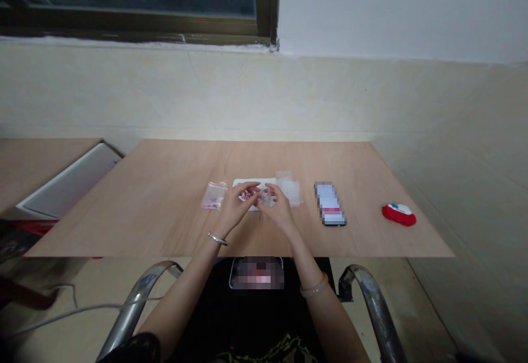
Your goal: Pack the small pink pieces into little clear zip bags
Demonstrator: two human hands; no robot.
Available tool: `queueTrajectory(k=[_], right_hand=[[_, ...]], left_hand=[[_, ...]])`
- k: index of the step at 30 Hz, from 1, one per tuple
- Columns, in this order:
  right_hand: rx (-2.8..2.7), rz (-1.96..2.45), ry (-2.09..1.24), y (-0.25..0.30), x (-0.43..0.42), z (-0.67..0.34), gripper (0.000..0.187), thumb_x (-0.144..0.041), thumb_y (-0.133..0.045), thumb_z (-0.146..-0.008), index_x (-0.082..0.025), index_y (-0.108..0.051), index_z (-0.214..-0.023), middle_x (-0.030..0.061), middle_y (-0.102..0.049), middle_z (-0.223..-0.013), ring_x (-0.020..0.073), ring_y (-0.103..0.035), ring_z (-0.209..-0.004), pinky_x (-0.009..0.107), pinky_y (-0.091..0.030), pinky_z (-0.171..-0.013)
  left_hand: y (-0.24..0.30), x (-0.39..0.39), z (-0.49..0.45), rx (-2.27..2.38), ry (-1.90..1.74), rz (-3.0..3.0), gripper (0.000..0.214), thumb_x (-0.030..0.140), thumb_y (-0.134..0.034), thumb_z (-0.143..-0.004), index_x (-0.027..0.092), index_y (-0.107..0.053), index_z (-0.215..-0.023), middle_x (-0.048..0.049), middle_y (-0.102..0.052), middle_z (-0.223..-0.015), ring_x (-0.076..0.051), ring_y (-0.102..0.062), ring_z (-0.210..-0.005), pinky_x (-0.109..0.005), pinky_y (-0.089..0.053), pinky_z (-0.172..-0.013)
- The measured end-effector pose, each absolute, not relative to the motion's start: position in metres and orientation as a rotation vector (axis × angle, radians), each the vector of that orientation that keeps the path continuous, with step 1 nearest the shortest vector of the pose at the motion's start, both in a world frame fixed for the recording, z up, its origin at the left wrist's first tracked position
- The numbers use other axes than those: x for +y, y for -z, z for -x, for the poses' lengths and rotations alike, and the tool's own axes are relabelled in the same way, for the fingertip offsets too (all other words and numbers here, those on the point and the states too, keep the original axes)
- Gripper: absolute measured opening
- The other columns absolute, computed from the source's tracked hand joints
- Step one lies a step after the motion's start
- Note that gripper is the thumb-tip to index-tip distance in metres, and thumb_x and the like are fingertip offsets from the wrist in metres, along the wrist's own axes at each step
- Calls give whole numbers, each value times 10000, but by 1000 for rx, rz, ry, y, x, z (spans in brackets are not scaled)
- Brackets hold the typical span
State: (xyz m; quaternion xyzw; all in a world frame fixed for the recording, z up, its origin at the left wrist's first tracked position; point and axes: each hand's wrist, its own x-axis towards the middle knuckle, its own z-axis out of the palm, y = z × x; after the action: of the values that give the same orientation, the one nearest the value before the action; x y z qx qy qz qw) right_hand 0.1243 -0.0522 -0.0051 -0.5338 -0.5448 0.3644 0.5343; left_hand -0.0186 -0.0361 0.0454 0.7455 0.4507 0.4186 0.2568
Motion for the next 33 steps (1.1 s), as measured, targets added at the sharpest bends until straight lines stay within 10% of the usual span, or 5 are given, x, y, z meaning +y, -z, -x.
queueTrajectory(k=[33], right_hand=[[-1177,1314,-847,0,-49,-136,667,-489,-791,-582,-190,-563,-1133,106,-674,-1067,245,-636,-950,372,-482,-796]], left_hand=[[43,-24,26,1683,-764,-2171,135,272,-591,-861,200,-704,-876,-68,-668,-945,-200,-600,-922,-320,-441,-821]])
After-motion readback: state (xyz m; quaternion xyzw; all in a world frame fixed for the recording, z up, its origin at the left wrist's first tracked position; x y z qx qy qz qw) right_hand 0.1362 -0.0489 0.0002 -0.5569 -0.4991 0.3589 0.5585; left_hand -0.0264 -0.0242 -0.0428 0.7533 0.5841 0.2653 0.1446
